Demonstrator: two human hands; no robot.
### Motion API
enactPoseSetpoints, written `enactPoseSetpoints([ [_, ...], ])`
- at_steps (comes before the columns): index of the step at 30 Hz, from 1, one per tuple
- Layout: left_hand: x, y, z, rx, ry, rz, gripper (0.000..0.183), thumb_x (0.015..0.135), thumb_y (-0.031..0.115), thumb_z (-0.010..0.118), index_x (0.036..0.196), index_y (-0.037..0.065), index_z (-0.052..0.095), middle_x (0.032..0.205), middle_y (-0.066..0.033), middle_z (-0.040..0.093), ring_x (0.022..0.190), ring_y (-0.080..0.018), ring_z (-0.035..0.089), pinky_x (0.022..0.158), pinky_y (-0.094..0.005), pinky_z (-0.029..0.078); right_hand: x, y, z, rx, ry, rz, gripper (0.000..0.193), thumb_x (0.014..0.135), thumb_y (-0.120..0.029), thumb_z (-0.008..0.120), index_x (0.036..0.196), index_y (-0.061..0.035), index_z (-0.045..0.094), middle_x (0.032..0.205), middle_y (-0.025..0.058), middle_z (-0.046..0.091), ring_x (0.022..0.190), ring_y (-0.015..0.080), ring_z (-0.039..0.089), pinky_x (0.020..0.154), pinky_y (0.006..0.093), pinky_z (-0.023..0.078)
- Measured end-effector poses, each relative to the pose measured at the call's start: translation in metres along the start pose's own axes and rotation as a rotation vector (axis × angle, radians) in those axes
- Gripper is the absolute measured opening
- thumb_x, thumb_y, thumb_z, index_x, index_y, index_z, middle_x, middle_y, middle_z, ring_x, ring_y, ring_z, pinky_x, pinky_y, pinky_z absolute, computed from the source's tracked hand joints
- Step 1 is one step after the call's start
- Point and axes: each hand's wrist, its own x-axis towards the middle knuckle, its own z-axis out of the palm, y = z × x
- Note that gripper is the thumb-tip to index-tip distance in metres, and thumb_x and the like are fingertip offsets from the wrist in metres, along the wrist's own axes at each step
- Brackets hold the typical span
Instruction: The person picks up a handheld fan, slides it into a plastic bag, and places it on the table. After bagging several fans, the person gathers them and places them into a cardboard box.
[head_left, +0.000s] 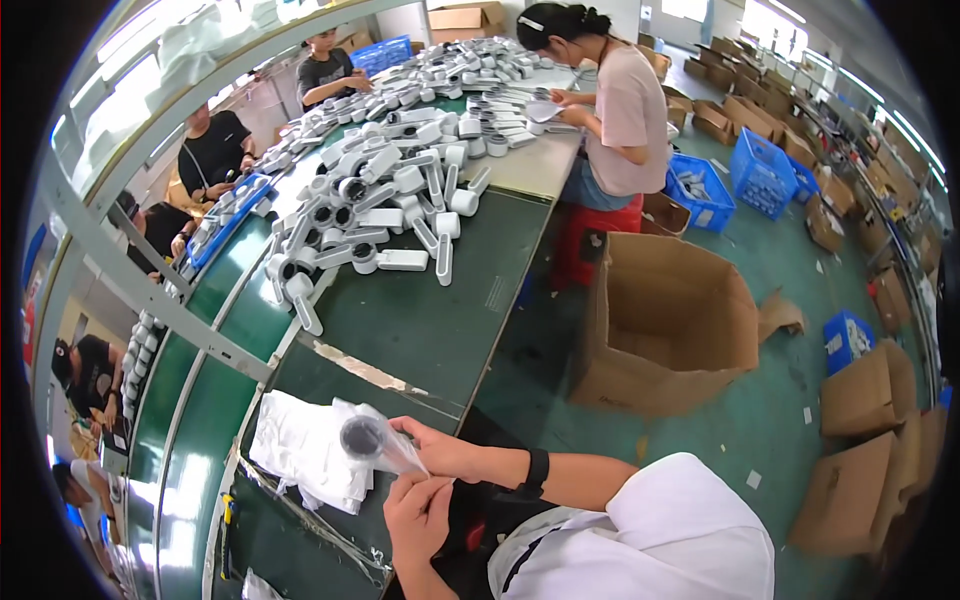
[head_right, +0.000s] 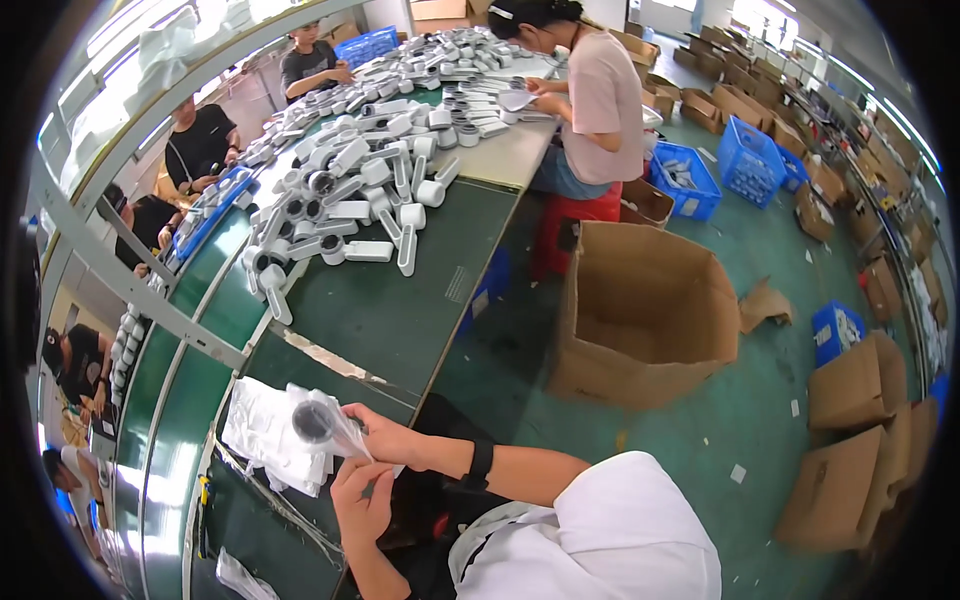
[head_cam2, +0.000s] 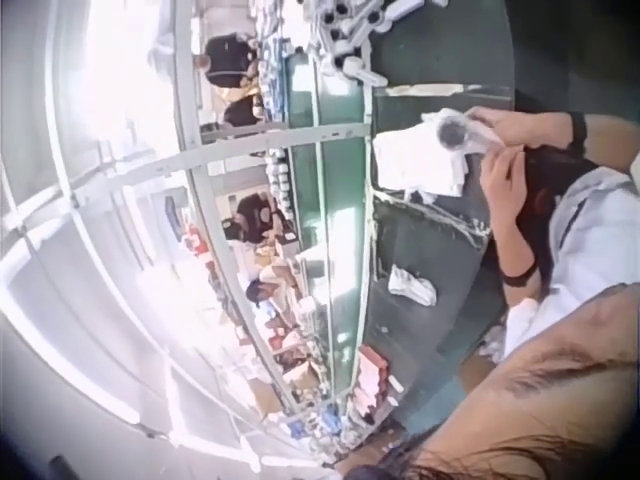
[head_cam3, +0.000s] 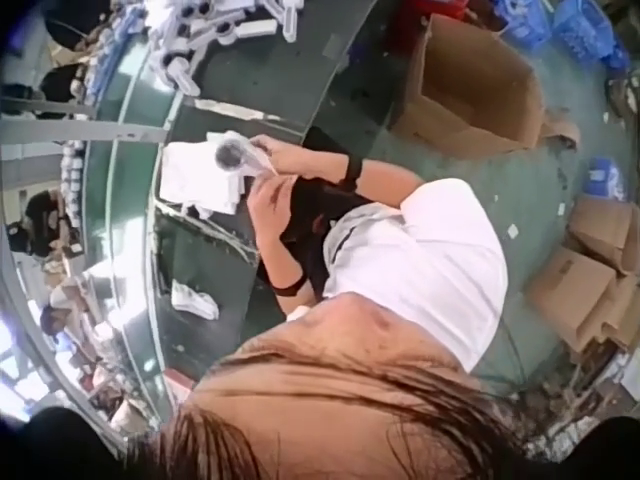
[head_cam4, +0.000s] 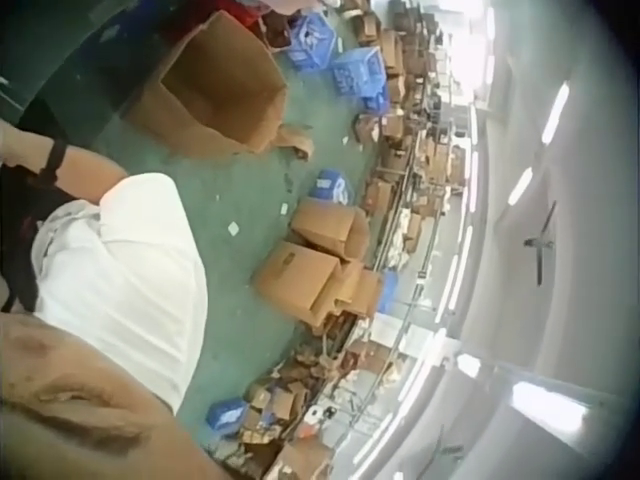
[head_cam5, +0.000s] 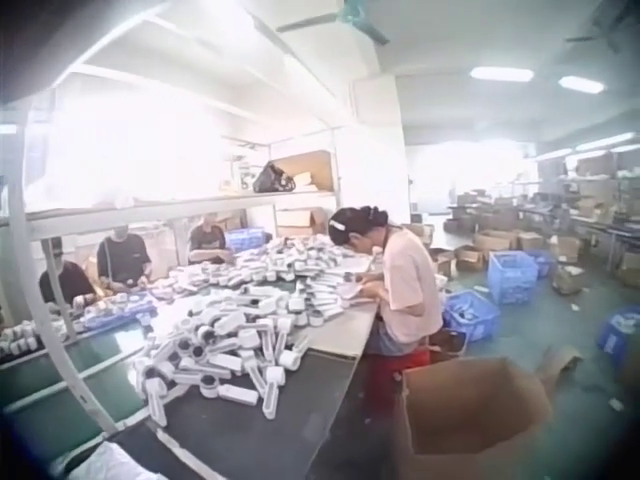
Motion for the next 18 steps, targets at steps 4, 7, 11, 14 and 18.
enactPoseSetpoints([
  [4,-0.013,-0.016,-0.013,-0.661,0.023,-0.223,0.023,0.094,0.014,0.06,0.11,-0.003,0.06,0.095,-0.0049,0.064,0.083,-0.0203,0.064,0.071,-0.0305,0.053,-0.011,-0.013,-0.008,-0.051,-0.122,0.238,0.061,0.092,-0.014,0.06,0.146,-0.0119,0.03,0.123,0.0058,0.055,0.106,0.0144,0.055,0.088,0.0308,0.046],
  [7,-0.012,-0.035,-0.012,-0.616,0.666,-0.534,0.034,0.096,0.015,0.057,0.126,0.001,0.053,0.121,-0.0134,0.056,0.103,-0.0244,0.062,0.082,-0.0361,0.055,-0.013,-0.015,-0.003,-0.043,-0.108,0.18,0.059,0.096,-0.021,0.059,0.147,-0.0115,0.03,0.12,0.0039,0.056,0.106,0.0129,0.055,0.088,0.0313,0.047],
  [11,-0.03,-0.056,-0.011,-1.13,0.579,-0.72,0.042,0.097,0.03,0.055,0.127,0.0,0.053,0.124,-0.0154,0.056,0.109,-0.0273,0.06,0.096,-0.0397,0.049,-0.003,0.021,0.042,0.035,-0.134,0.08,0.041,0.103,-0.028,0.039,0.138,-0.009,0.04,0.102,0.005,0.06,0.086,0.0126,0.06,0.073,0.029,0.051],
  [14,-0.04,-0.059,-0.001,-1.214,0.55,-0.685,0.049,0.101,0.037,0.046,0.125,-0.005,0.053,0.115,-0.0181,0.064,0.101,-0.0285,0.066,0.087,-0.0415,0.054,-0.011,0.036,0.062,-0.449,0.018,-0.29,0.026,0.098,-0.019,0.045,0.115,-0.0014,0.054,0.096,0.0141,0.061,0.088,0.0188,0.059,0.079,0.034,0.049],
  [18,-0.029,-0.062,0.022,-1.245,0.602,-0.891,0.024,0.1,0.026,0.051,0.104,0.004,0.063,0.094,-0.0057,0.067,0.08,-0.0172,0.066,0.073,-0.0357,0.056,-0.023,0.006,0.043,-0.519,0.142,-0.128,0.032,0.1,-0.023,0.047,0.092,0.0025,0.064,0.075,0.0053,0.063,0.067,0.0131,0.058,0.06,0.0325,0.048],
])
